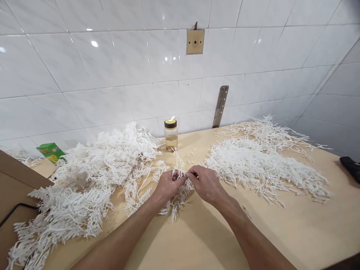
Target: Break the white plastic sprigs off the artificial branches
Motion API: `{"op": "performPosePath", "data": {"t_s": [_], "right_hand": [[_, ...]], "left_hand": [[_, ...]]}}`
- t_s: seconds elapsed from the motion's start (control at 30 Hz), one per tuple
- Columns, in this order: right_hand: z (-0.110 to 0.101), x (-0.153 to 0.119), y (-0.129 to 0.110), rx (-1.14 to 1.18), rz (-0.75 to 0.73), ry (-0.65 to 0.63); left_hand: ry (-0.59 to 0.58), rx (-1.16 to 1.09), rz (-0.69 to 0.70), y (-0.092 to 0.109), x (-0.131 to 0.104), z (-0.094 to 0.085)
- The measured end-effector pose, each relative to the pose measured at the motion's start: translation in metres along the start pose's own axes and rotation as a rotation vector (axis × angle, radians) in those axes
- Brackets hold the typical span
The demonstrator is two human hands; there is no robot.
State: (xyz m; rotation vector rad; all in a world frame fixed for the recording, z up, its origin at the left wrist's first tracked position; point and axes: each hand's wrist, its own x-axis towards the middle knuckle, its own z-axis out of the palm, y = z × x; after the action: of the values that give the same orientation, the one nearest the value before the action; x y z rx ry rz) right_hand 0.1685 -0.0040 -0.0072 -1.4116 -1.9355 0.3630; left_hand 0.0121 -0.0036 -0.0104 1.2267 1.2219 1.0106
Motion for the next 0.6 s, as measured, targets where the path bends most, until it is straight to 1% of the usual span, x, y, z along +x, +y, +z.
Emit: {"op": "performPosePath", "data": {"t_s": [0.1, 0.2, 0.33, 0.4, 0.47, 0.53, 0.6], "right_hand": [[0.001, -0.002, 0.005, -0.057, -0.003, 0.01], [-0.001, -0.003, 0.008, -0.048, -0.022, 0.001], [-0.003, -0.003, 0.007, -0.028, -0.03, -0.029], [-0.002, -0.002, 0.006, -0.076, -0.055, -0.022], [-0.001, 0.0, 0.006, -0.171, -0.07, 0.004], [-0.006, 0.005, 0.009, -0.27, 0.0, 0.053], [-0.015, 0.01, 0.016, -0.318, 0.152, 0.12]], "left_hand": [[-0.019, -0.014, -0.04, 0.005, -0.002, -0.002], [-0.038, -0.028, -0.081, 0.006, -0.002, -0.004], [-0.026, -0.006, -0.054, 0.002, 0.0, -0.003], [-0.018, 0.003, -0.055, 0.0, -0.001, 0.0], [-0.047, -0.004, -0.062, 0.001, -0.004, 0.003], [-0.112, -0.014, -0.065, 0.002, -0.008, 0.006], [-0.157, -0.013, -0.066, 0.002, -0.01, 0.007]]}}
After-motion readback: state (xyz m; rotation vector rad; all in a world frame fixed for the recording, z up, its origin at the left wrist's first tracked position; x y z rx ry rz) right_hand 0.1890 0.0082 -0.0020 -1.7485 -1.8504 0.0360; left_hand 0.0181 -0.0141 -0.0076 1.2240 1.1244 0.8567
